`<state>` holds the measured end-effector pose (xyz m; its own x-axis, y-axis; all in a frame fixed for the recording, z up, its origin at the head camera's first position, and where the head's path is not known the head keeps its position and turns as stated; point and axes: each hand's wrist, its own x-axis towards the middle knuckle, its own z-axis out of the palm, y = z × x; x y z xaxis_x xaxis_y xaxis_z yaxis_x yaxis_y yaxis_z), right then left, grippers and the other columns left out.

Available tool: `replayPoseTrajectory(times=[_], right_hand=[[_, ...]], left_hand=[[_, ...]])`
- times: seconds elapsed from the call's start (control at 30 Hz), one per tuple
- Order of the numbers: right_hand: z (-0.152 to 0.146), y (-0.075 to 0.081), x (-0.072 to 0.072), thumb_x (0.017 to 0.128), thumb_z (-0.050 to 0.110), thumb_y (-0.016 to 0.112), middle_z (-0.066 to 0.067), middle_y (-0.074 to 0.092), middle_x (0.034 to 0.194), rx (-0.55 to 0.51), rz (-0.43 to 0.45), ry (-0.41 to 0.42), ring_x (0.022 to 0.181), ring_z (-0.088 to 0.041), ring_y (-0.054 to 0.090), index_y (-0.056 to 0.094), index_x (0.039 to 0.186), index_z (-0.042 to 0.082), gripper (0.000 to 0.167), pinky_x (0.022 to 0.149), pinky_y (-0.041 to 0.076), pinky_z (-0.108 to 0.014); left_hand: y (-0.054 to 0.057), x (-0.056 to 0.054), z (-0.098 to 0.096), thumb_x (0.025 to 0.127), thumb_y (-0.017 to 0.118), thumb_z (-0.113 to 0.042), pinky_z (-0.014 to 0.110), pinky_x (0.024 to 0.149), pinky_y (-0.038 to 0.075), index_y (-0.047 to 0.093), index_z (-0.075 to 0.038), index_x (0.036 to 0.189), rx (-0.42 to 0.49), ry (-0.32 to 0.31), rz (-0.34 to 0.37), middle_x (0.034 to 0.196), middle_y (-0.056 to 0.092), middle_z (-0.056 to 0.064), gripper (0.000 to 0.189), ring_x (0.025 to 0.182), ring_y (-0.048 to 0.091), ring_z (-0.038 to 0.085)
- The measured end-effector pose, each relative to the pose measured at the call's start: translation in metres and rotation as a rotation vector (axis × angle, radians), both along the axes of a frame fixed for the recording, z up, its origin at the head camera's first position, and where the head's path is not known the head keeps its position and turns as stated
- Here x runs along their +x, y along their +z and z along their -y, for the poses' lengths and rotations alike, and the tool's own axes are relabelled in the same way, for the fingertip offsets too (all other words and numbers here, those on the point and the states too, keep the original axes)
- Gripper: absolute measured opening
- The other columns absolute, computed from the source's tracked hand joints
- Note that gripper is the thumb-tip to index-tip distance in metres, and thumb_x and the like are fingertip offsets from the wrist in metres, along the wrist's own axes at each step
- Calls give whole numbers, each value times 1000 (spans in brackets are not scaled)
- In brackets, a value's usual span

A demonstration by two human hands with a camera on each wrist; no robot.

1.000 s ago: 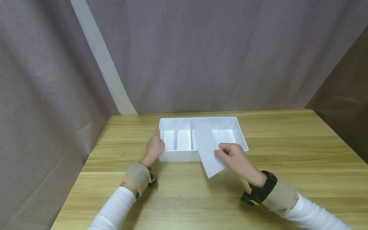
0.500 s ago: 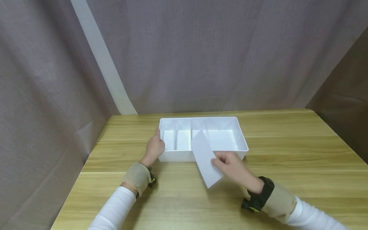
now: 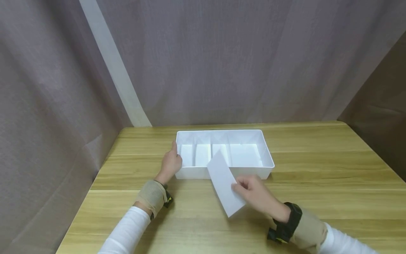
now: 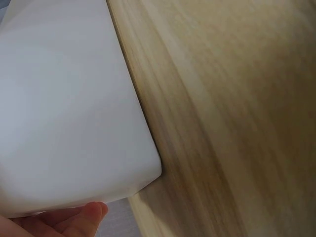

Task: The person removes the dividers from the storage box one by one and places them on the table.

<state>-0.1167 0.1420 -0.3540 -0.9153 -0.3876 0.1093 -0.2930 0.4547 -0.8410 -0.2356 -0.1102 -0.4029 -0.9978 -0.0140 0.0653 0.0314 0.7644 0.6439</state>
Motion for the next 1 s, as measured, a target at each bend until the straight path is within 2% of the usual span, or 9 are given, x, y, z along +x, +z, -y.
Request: replayPoseTrajectory(times=[0.17, 0.37, 0.63, 0.83, 1.0], right_hand=[[0, -2, 2, 85, 5, 48, -4, 59, 65, 1, 2, 26, 57, -1, 52, 49, 61, 2, 24, 52, 46, -22], [-1, -3, 5, 85, 6, 49, -3, 60, 65, 16, -1, 39, 56, -1, 51, 54, 63, 3, 22, 51, 46, -22], [-3, -2, 8, 85, 8, 50, -6, 65, 70, 7, 24, 72, 57, 0, 53, 64, 76, 2, 18, 52, 46, -22], [-2, -6, 10, 84, 7, 51, -7, 64, 68, 1, 37, 104, 55, 0, 53, 64, 78, 0, 16, 50, 46, -22], [0, -10, 10, 84, 7, 51, -4, 61, 65, 26, 35, 115, 55, 1, 50, 62, 73, 2, 17, 50, 45, -21]], left_hand=[[-1, 0, 0, 84, 32, -1, 26, 41, 31, 14, 5, 139, 6, -2, -5, 51, 39, 5, 59, 42, 33, 15], [-1, 1, 0, 84, 33, -2, 26, 41, 31, 14, 6, 139, 7, -4, -7, 51, 39, 4, 59, 41, 32, 14], [-1, 0, 0, 84, 32, -2, 25, 40, 30, 13, 5, 139, 9, -1, 10, 51, 37, 3, 59, 40, 31, 13], [-1, -1, 0, 84, 32, -2, 24, 40, 30, 13, 5, 139, 12, 2, 12, 51, 37, 3, 59, 40, 30, 13], [-1, 0, 0, 84, 32, -3, 26, 40, 30, 15, 6, 139, 3, 5, 0, 51, 39, 4, 58, 42, 32, 15]])
